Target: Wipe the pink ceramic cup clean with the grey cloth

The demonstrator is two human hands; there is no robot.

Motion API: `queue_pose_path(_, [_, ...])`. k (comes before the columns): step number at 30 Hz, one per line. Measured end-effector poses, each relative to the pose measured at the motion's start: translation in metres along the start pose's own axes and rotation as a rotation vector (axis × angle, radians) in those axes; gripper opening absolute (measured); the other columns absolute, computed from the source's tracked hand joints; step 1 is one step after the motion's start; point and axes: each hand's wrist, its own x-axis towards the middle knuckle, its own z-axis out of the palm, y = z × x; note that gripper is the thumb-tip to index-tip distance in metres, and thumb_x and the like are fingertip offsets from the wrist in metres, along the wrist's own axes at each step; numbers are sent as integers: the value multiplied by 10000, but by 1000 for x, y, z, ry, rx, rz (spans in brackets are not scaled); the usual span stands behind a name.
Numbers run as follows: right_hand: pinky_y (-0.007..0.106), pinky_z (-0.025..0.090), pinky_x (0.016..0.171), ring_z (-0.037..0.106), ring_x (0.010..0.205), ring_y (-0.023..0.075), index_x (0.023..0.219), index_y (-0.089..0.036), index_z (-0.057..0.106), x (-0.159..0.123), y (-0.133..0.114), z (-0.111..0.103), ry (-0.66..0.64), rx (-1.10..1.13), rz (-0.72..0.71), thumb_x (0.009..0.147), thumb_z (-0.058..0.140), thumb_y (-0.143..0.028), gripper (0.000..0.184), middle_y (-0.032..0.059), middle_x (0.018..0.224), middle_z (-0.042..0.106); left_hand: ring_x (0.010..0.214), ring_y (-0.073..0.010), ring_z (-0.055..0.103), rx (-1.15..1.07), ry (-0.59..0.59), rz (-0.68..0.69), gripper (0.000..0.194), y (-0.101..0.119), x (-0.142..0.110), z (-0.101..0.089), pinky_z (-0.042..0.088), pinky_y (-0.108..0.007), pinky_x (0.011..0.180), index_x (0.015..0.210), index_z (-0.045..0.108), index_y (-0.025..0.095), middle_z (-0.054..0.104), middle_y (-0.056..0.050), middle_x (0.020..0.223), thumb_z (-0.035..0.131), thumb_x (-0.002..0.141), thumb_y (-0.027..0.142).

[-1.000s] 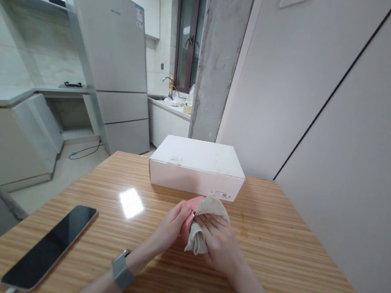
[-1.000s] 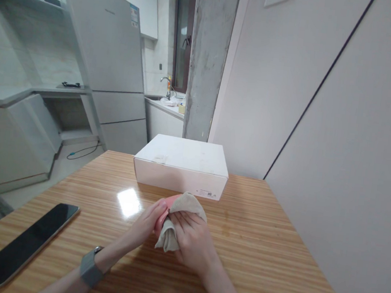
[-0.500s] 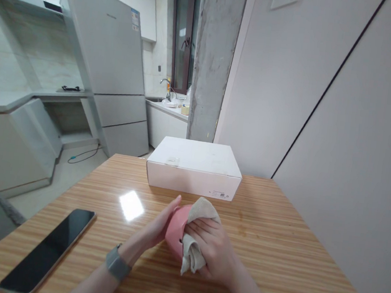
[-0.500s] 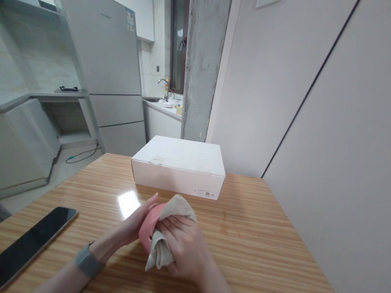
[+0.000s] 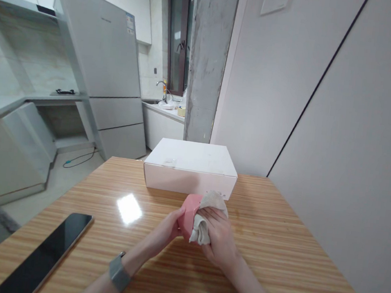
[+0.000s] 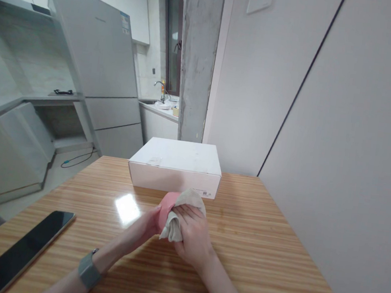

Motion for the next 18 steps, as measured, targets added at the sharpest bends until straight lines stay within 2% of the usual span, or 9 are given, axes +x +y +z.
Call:
queue_pose_path(3, [480,505,861,648,963,301,1098,-104,573,-2,2,0,0,-88,-36,712,420,-183,423,182,1021,699,1034,-249,593,-120,-100,39,440,2,-2,7,441,-318,821,1140,638,106,686,-111,1092,482,862,409])
queue_pose_path(7, [451,499,890,655,970,285,1138,-67,562,-7,2,4,-38,-106,-208,756,402,-242,449,187,1019,706,1035,-257,599,-150,-40,-19,485,8,-1,8,425,-336,889,1094,658,110,705,-101,1029,476,848,487])
queue_pose_path(10, [410,505,886,666,939,263,1112,-57,579,-10,-4,11,-10,-57,-317,778,395,-289,446,175,966,719,1034,-263,603,-72,-5,0,510,16,-4,8,381,-345,969,953,696,101,721,-98,948,503,828,556])
queue_pose_path(13, [379,507,881,671,929,248,1098,-59,596,-12,-10,18,41,-14,-370,805,370,-310,448,159,949,725,1060,-271,595,57,-54,-62,516,27,-10,9,332,-383,1031,916,703,108,723,-95,938,517,821,580])
queue_pose_path(15, [374,509,874,671,926,244,1090,-55,602,-13,-12,19,46,1,-380,807,364,-309,449,160,941,725,1109,-257,570,146,-70,-98,478,32,-12,8,278,-384,1079,952,705,120,719,-89,980,530,831,548])
queue_pose_path(18, [376,514,851,667,926,241,1100,-53,595,-13,-10,18,2,-41,-375,798,402,-290,430,163,924,728,1174,-227,523,196,-12,-19,348,32,-11,1,214,-350,1121,984,710,141,703,-73,1064,601,822,429])
